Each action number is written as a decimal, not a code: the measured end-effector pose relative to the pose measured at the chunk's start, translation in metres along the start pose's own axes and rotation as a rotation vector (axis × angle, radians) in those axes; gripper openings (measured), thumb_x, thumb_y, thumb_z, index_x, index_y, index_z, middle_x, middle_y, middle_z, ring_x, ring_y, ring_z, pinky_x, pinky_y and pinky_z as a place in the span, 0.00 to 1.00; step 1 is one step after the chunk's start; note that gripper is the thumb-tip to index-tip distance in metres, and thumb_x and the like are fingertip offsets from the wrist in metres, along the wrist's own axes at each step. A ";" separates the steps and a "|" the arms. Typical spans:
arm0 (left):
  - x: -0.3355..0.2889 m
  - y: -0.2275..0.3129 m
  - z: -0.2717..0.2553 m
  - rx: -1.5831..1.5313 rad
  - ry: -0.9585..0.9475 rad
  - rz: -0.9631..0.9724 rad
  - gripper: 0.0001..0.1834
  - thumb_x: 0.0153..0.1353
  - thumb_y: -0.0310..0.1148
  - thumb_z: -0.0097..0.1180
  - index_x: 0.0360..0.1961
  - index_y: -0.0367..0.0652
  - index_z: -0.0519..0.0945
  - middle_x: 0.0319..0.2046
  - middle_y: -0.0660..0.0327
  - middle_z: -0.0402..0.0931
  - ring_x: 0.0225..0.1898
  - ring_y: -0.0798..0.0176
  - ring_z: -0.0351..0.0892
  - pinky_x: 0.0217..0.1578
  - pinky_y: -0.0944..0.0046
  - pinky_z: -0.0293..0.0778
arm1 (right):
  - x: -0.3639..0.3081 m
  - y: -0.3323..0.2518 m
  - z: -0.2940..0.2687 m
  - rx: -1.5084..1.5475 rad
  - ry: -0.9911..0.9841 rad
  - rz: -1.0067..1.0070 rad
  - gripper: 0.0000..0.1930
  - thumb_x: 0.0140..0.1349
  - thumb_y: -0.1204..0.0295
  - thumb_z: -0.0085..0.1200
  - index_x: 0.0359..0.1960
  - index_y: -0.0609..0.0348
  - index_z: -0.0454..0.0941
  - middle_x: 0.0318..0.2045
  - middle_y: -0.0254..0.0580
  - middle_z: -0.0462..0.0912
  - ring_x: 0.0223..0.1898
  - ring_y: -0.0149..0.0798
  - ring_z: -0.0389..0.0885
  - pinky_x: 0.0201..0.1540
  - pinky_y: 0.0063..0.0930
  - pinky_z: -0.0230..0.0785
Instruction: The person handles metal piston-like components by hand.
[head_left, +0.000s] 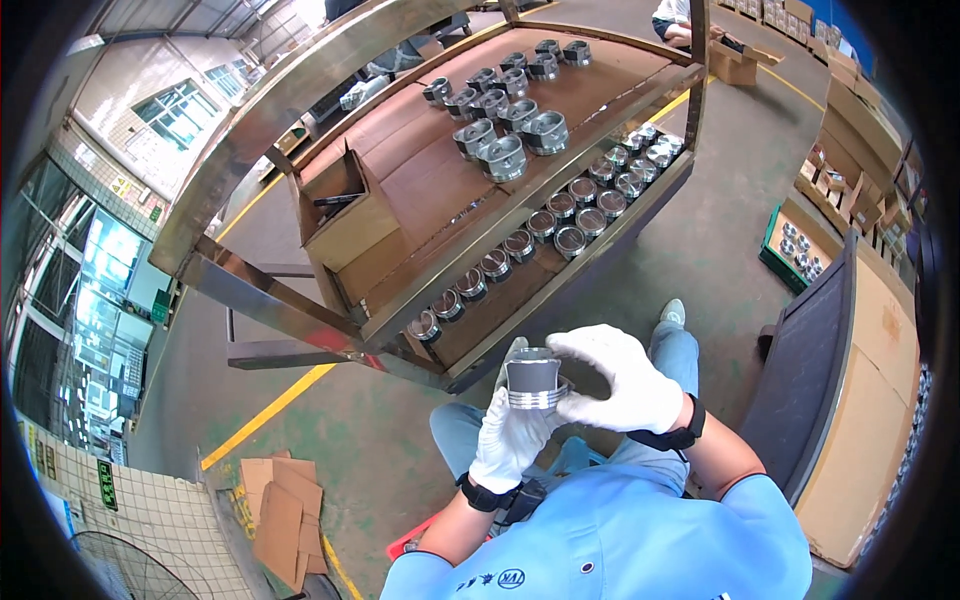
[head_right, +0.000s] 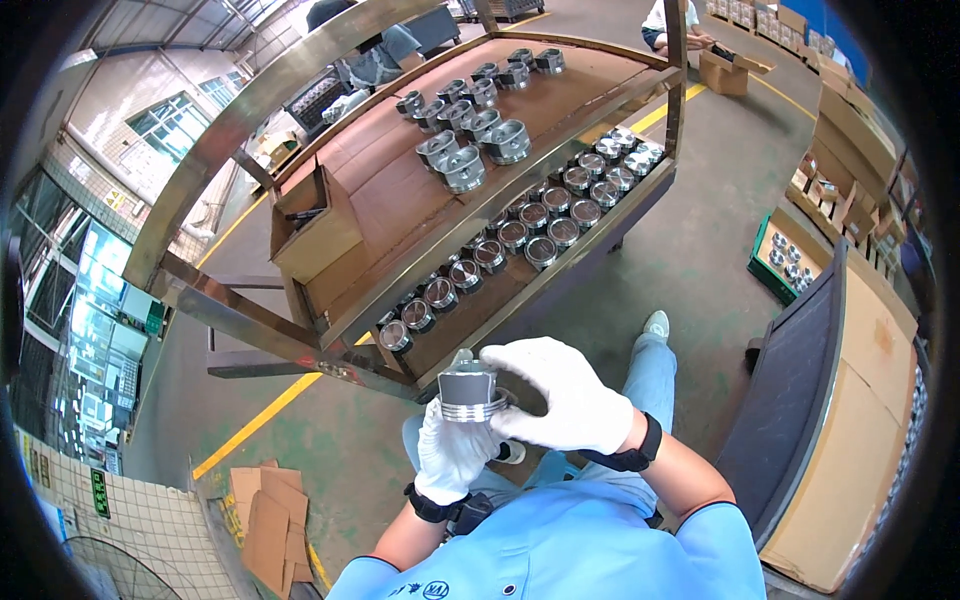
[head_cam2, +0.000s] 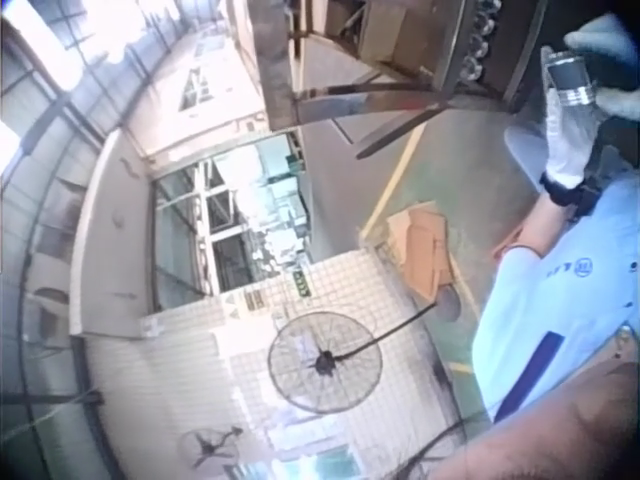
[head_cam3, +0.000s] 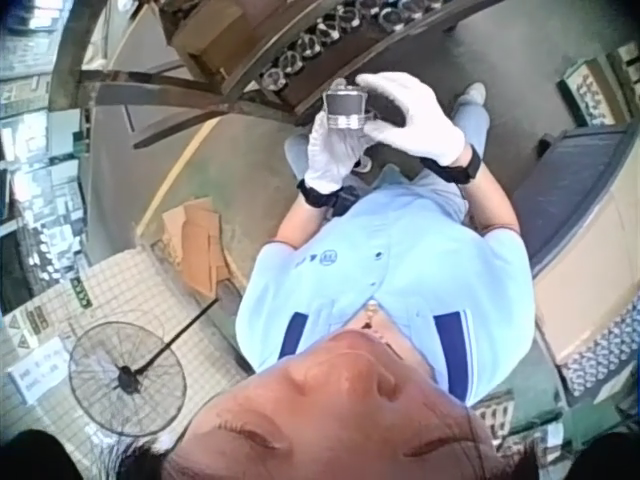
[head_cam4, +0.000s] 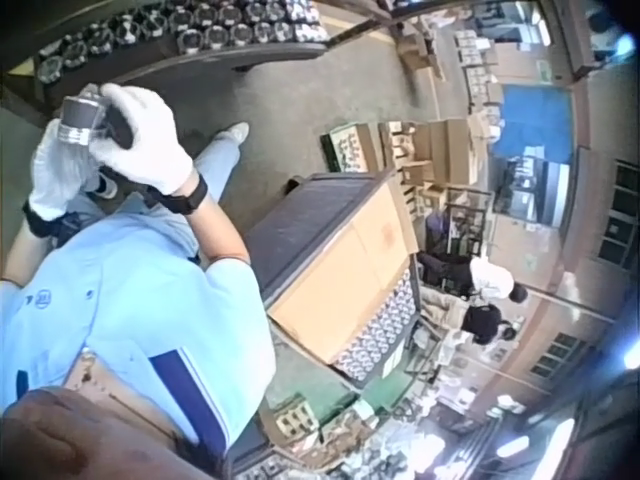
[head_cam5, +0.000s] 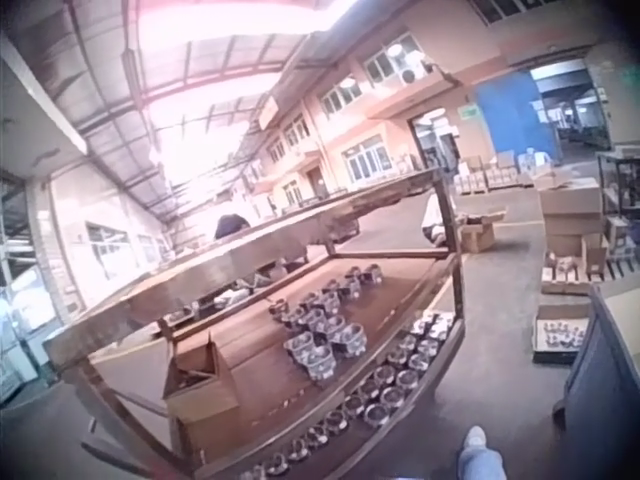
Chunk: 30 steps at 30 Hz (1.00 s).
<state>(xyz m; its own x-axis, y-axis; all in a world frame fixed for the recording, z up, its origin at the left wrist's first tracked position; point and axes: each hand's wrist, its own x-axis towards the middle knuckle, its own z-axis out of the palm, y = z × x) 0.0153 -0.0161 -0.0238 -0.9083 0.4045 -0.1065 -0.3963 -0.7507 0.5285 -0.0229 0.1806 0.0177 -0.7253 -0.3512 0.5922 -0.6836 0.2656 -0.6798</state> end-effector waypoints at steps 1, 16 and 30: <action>0.000 0.001 0.004 0.055 -0.010 0.051 0.45 0.61 0.55 0.58 0.72 0.49 0.52 0.61 0.51 0.68 0.57 0.48 0.74 0.56 0.43 0.74 | -0.001 0.000 0.002 -0.025 -0.055 0.011 0.28 0.48 0.60 0.68 0.52 0.57 0.79 0.45 0.47 0.81 0.48 0.50 0.80 0.53 0.42 0.71; -0.010 0.003 0.021 0.240 0.028 0.318 0.56 0.55 0.33 0.68 0.76 0.54 0.40 0.68 0.57 0.56 0.66 0.47 0.65 0.62 0.44 0.68 | 0.003 0.013 0.009 0.068 -0.117 0.051 0.30 0.45 0.63 0.69 0.53 0.57 0.77 0.51 0.49 0.79 0.52 0.51 0.79 0.55 0.40 0.72; -0.010 0.003 0.009 1.596 0.351 0.901 0.59 0.37 0.35 0.79 0.70 0.42 0.56 0.59 0.51 0.56 0.61 0.50 0.64 0.59 0.53 0.65 | -0.003 0.013 0.003 0.277 -0.066 0.219 0.22 0.54 0.79 0.57 0.54 0.57 0.78 0.46 0.45 0.81 0.37 0.37 0.83 0.38 0.28 0.76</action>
<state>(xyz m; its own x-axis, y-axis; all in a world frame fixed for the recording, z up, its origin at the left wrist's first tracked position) 0.0243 -0.0181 -0.0135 -0.8118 -0.0538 0.5815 0.4531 0.5703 0.6852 -0.0294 0.1820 0.0063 -0.8392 -0.3727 0.3960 -0.4578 0.0911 -0.8844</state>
